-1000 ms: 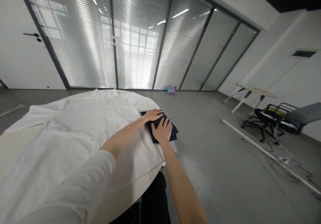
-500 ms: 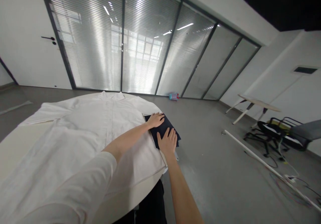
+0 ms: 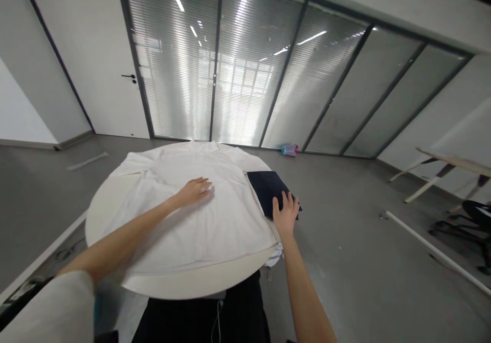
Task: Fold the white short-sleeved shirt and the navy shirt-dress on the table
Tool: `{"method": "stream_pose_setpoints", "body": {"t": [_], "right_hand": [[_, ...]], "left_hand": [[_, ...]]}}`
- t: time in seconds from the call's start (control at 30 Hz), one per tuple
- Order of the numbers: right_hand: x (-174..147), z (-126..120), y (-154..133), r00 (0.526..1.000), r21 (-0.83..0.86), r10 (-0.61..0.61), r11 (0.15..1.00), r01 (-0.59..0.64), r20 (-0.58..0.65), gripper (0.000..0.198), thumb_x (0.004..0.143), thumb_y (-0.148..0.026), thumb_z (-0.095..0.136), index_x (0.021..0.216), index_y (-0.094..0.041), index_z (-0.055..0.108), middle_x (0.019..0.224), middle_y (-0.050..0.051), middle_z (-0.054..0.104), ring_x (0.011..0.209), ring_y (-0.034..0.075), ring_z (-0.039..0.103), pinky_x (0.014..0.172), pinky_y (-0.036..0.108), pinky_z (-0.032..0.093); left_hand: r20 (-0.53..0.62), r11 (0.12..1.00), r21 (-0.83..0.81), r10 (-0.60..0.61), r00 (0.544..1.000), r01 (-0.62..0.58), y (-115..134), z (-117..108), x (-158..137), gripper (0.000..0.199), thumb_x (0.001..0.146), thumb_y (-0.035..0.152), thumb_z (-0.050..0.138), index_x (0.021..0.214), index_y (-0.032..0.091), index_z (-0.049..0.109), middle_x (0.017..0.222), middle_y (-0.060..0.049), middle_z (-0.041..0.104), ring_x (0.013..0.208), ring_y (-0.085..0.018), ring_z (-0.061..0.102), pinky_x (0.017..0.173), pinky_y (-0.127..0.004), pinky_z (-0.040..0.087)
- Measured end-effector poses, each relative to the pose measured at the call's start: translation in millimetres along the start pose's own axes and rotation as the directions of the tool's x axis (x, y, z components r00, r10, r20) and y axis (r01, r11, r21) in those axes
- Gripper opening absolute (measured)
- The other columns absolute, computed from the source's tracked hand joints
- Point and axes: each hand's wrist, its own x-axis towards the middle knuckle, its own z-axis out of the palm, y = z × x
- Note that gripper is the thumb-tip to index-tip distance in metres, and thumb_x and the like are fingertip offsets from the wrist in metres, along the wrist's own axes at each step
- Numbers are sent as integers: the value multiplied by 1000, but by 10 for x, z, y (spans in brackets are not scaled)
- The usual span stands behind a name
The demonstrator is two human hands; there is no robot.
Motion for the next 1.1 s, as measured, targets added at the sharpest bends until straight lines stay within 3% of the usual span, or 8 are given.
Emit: {"method": "stream_pose_setpoints", "body": {"t": [0.1, 0.2, 0.3, 0.4, 0.63, 0.8, 0.97, 1.1], "right_hand": [[-295, -194, -2, 974, 216, -219, 950, 228, -64, 46, 98, -48, 43, 119, -15, 68, 125, 17, 64, 122, 29, 55, 106, 52, 42], [-708, -328, -18, 916, 312, -400, 871, 379, 3, 28, 97, -36, 53, 111, -19, 71, 116, 13, 67, 110, 25, 61, 98, 45, 50], [-992, -384, 7, 881, 371, -472, 821, 433, 18, 22, 96, -30, 56, 110, -23, 71, 118, 11, 66, 111, 23, 61, 95, 43, 52], [-1043, -379, 48, 874, 423, -485, 793, 439, 2, 23, 97, -29, 55, 113, -23, 71, 118, 10, 66, 111, 23, 62, 94, 42, 53], [-973, -327, -19, 900, 322, -436, 848, 420, -24, 36, 97, -47, 51, 101, -20, 75, 107, 12, 70, 100, 26, 63, 88, 45, 49], [-1056, -428, 15, 986, -4, -146, 989, 146, -80, 60, 95, -65, 40, 99, -18, 77, 101, 14, 71, 87, 31, 62, 75, 44, 45], [-1044, -477, 114, 1000, 130, -30, 991, 30, 1, 72, 87, -77, 40, 89, -14, 77, 84, 14, 68, 69, 24, 59, 69, 40, 46], [-1001, -489, 95, 996, 259, 40, 964, -60, 80, 72, 81, -79, 47, 90, -14, 76, 78, 12, 67, 63, 21, 57, 68, 38, 47]], "left_hand": [[34, 999, 24, -28, 999, 27, -245, -209, -842, 35, 94, 39, 51, 118, 24, 70, 132, -9, 65, 120, -27, 62, 105, -43, 46], [-8, 996, 31, -86, 996, 86, -306, -355, -1675, 37, 93, 43, 54, 122, 25, 69, 129, -9, 67, 115, -28, 65, 101, -42, 50], [-166, 986, 37, -156, 974, 164, -210, -397, -2329, 39, 93, 44, 55, 125, 25, 67, 132, -10, 64, 120, -28, 61, 104, -43, 49], [-359, 962, 11, -250, 899, 271, -32, -346, -2733, 34, 95, 43, 53, 117, 24, 70, 134, -12, 61, 122, -30, 58, 104, -47, 49], [-487, 848, -133, -507, 711, 513, 106, -346, -3026, 45, 90, 53, 53, 115, 19, 69, 124, -15, 62, 106, -29, 63, 93, -46, 53], [-270, 645, -357, -764, 586, 676, -51, -486, -3025, 53, 79, 60, 55, 108, 18, 67, 79, -4, 66, 61, -18, 60, 63, -33, 51], [-217, 585, -545, -791, 572, 601, -105, -498, -2962, 57, 67, 63, 66, 104, 20, 64, 62, 4, 55, 54, -15, 53, 55, -28, 44], [-211, 485, -736, -827, 522, 471, -17, -569, -2885, 57, 58, 57, 76, 98, 19, 63, 62, 6, 51, 52, -12, 50, 50, -24, 43]]}}
